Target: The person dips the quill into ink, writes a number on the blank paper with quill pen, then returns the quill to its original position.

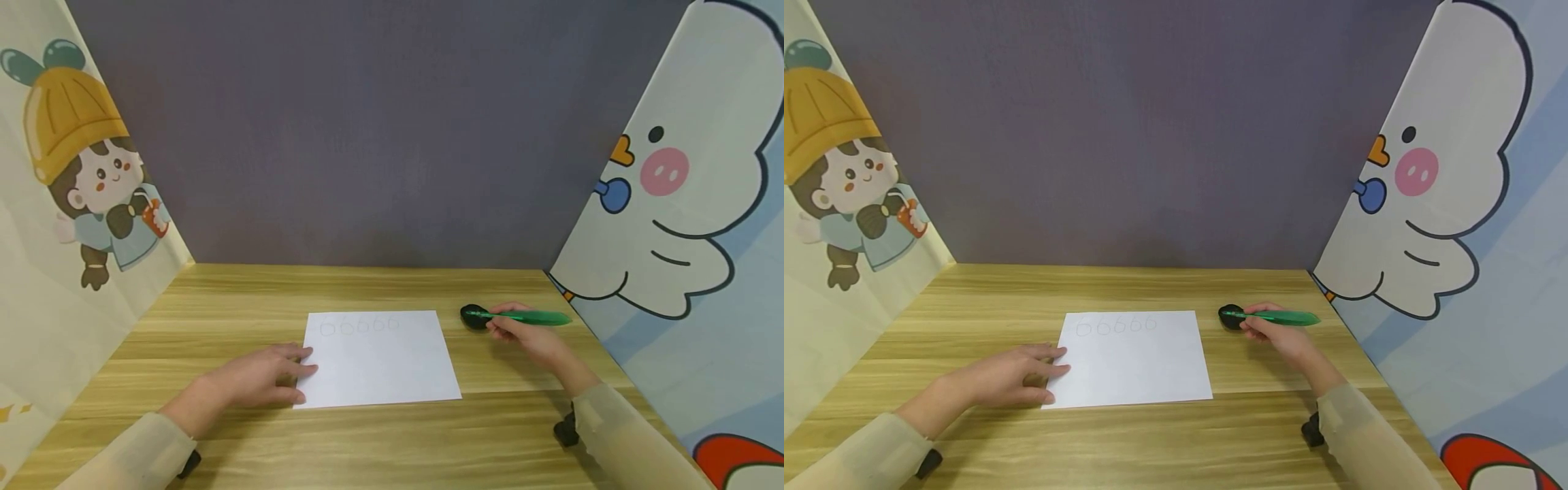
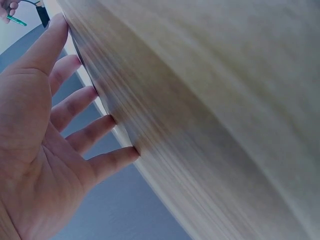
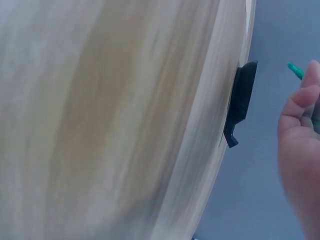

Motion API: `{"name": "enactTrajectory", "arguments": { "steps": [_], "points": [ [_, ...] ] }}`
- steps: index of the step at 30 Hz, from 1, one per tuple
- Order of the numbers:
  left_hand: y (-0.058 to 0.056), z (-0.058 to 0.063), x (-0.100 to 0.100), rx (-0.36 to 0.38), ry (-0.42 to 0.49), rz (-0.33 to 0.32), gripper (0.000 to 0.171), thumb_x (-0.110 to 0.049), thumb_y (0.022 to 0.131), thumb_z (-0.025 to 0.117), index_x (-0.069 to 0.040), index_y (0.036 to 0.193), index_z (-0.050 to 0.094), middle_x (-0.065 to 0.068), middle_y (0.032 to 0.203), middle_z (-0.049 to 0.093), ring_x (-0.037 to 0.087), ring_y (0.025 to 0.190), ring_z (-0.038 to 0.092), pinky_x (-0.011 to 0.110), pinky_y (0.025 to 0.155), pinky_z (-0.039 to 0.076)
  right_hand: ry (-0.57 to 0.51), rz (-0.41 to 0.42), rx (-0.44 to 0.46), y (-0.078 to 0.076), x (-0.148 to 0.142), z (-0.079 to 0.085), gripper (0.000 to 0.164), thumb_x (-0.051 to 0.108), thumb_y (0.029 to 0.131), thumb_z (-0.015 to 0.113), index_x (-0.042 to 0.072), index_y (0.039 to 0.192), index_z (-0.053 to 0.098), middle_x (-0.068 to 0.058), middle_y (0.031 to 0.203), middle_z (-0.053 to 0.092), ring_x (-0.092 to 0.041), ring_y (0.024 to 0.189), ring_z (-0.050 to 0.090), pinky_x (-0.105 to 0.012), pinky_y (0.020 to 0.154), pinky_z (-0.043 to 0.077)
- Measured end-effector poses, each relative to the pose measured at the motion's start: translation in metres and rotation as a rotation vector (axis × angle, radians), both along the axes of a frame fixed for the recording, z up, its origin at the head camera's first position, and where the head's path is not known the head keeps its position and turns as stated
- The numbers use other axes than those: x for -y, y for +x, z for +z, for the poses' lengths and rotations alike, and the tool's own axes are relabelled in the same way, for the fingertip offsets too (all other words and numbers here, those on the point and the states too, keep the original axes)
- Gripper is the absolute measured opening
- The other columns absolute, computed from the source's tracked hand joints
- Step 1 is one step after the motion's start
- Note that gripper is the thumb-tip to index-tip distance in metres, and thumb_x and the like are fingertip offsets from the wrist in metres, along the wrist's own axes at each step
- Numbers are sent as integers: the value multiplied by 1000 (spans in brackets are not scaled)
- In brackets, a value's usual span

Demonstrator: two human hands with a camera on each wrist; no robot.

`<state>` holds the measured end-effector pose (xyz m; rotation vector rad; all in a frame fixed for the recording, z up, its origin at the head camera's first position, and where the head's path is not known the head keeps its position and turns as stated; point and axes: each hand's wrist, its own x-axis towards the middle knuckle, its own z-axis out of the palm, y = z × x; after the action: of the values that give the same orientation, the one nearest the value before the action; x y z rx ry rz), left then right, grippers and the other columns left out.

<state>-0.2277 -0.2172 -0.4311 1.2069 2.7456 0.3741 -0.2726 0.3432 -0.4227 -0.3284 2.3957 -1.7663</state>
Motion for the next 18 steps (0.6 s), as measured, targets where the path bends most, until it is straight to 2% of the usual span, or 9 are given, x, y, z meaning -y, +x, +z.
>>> {"name": "enactTrajectory", "arguments": {
  "steps": [4, 8, 13, 18],
  "points": [
    [-1, 0, 1, -3, 1, -2, 61, -52, 103, 74, -13, 150, 69, 20, 163, 57, 48, 150, 54, 64, 119, 48, 34, 33, -28, 1, -2, 2, 48, 19, 113, 63, -15, 145, 50, 5, 112, 82, -9, 102, 77, -27, 92, 64],
    [-2, -1, 1, -13, 3, -9, 60, -50, 103, 74, -12, 150, 69, 21, 163, 58, 48, 149, 55, 64, 119, 49, 25, 34, -47, 1, -3, 2, 39, 16, 113, 62, -13, 139, 54, 10, 108, 80, -9, 101, 77, -25, 90, 64],
    [-2, 0, 1, -11, 4, -12, 60, -49, 103, 74, -11, 150, 69, 21, 163, 58, 48, 149, 55, 64, 118, 49, 52, 19, -68, 1, -2, 0, 32, 17, 114, 60, -9, 132, 56, 8, 99, 71, -9, 90, 66, -25, 83, 60],
    [-1, 0, 2, -16, 3, -17, 60, -48, 104, 74, -11, 150, 69, 21, 162, 58, 48, 149, 55, 64, 118, 49, 76, 19, -67, 1, -1, 1, 38, 18, 114, 60, -11, 139, 54, 2, 103, 75, -10, 94, 69, -26, 85, 59]
  ]
}}
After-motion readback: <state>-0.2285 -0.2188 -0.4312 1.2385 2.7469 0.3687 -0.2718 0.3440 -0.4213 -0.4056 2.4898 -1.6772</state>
